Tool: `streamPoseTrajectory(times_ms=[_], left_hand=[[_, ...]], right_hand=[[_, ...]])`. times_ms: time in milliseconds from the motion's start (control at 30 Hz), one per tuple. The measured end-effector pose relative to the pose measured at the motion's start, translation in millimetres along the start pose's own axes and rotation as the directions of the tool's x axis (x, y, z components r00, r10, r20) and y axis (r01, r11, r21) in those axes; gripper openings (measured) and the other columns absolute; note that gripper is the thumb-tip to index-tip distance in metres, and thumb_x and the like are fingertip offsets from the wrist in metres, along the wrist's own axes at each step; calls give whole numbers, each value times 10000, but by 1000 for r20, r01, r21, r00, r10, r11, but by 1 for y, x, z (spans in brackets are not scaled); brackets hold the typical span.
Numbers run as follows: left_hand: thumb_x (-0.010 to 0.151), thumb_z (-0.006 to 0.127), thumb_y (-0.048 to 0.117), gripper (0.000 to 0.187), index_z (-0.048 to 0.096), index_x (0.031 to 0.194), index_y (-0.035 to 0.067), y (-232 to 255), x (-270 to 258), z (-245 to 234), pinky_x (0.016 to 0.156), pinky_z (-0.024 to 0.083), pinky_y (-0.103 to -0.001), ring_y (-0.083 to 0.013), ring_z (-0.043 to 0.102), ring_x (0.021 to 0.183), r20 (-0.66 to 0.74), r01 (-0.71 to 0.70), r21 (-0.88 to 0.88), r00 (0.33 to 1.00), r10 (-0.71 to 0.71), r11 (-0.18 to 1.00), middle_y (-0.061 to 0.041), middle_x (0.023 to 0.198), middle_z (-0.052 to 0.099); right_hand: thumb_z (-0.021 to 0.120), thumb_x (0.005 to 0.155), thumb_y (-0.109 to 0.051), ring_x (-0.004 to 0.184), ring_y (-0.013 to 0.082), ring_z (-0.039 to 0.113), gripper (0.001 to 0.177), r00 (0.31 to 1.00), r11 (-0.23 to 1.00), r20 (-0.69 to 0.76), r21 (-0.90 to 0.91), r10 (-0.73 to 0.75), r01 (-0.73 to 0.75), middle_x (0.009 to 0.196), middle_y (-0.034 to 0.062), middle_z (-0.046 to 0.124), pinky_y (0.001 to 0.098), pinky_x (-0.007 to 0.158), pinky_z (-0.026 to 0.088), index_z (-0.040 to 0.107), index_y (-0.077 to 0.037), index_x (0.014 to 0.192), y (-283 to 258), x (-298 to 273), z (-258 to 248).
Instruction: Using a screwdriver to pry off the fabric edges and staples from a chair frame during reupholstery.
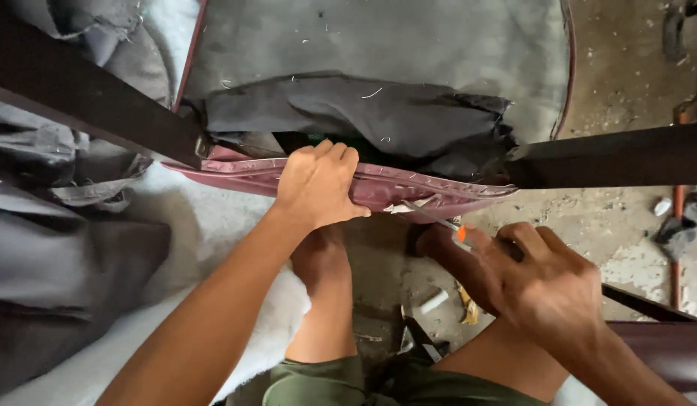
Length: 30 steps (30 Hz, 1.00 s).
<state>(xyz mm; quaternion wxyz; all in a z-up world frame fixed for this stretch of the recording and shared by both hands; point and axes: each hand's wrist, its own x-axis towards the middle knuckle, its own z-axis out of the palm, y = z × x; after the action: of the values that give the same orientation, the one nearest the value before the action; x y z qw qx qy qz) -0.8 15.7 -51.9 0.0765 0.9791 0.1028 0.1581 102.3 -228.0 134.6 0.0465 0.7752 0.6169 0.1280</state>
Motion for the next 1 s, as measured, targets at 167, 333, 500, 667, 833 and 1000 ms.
streamPoseTrajectory(times_ms=[167,333,500,667,833,1000], left_hand=[[472,848,777,767,608,822,138,3,6,2,633,496,-365,-202,606,798,257,83,-38,964,-71,996,-1,816,623],[526,829,772,760,632,883,130,5,12,-11,675,523,-395,-220,627,891,319,79,-35,946,-64,996,-20,892,649],[535,847,759,756,618,883,129,6,10,-9,701,517,-388,-214,608,898,374,115,-45,923,-90,992,-13,901,628],[467,870,756,761,620,813,125,7,6,-4,637,514,-381,-203,612,849,268,114,-43,958,-99,992,1,826,610],[504,831,784,777,647,868,122,4,6,-15,620,523,-428,-233,634,905,323,103,-45,943,-83,994,-17,890,643],[476,821,711,709,615,844,141,-1,0,-16,675,516,-262,-175,624,789,14,-44,-100,999,46,994,12,773,553]], right_hand=[[556,952,-278,665,198,578,273,946,992,306,-96,111,-86,861,29,560,358,455,480,574,-287,1224,-18,-13,10],[746,864,-367,535,191,552,341,851,826,119,203,512,-526,866,-13,532,381,355,353,757,-268,1190,-49,-71,78],[773,874,-340,497,138,495,322,860,840,45,193,508,-507,848,-41,531,323,362,402,768,-253,1184,-56,-71,79],[747,865,-294,567,131,468,365,695,488,310,531,649,-693,755,-42,497,333,473,385,748,-178,1211,-55,-67,87],[576,936,-75,472,126,262,384,397,-702,865,488,308,-519,604,30,322,287,432,214,630,142,1248,-59,-81,130],[588,944,-254,299,118,362,354,700,-959,699,274,147,-72,613,221,507,232,255,297,631,96,975,-92,-111,233]])
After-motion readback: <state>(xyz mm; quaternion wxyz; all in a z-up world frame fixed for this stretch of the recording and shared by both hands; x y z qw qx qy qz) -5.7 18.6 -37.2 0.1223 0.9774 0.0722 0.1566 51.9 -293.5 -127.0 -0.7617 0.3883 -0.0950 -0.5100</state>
